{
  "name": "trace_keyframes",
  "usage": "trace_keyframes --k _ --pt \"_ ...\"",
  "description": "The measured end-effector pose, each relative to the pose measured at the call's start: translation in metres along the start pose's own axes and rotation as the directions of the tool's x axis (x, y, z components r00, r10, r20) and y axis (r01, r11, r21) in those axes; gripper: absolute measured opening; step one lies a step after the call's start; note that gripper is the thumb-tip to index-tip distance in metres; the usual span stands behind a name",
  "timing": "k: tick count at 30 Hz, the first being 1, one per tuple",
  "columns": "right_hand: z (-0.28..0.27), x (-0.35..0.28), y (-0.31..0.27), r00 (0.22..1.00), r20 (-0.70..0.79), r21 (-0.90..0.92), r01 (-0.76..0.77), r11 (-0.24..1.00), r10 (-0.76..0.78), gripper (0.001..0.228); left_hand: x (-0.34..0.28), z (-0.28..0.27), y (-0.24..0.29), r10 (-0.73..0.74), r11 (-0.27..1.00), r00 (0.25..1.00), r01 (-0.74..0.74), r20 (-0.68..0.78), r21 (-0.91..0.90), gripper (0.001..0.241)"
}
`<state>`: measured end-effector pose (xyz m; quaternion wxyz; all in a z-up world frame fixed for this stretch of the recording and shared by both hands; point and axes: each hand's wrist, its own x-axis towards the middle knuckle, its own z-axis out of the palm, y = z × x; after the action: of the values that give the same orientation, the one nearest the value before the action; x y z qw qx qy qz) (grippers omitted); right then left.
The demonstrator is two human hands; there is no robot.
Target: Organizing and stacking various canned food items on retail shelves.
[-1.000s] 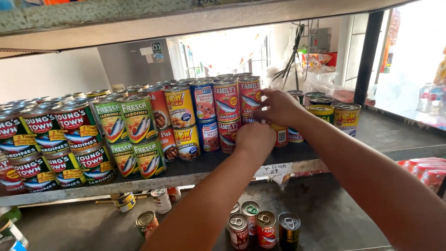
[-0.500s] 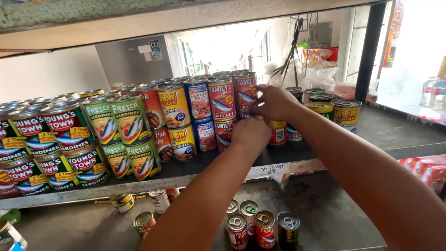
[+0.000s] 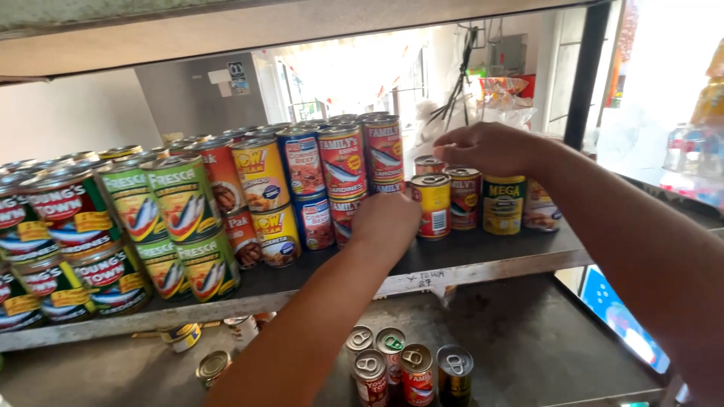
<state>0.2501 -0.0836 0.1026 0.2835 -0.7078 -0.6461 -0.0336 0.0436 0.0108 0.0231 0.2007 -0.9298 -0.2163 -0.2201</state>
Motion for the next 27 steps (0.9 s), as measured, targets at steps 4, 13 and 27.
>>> trace_keyframes --k 4,13,27 --pt "-0.010 -0.033 0.016 0.992 0.016 -0.119 -0.120 0.986 0.122 0.077 -0.006 0.000 0.008 -0.039 0.992 0.997 0.031 -0.065 -0.122 0.023" --pt "-0.006 -0.054 0.036 0.993 0.038 -0.418 0.119 0.900 -0.114 0.065 -0.011 -0.015 0.016 -0.145 0.894 0.989 0.147 0.037 -0.424 0.062" --pt "-0.031 -0.054 0.062 0.998 0.060 -0.263 0.008 0.965 0.008 0.059 0.041 0.015 0.046 -0.151 0.880 0.982 0.187 0.116 -0.436 0.059"
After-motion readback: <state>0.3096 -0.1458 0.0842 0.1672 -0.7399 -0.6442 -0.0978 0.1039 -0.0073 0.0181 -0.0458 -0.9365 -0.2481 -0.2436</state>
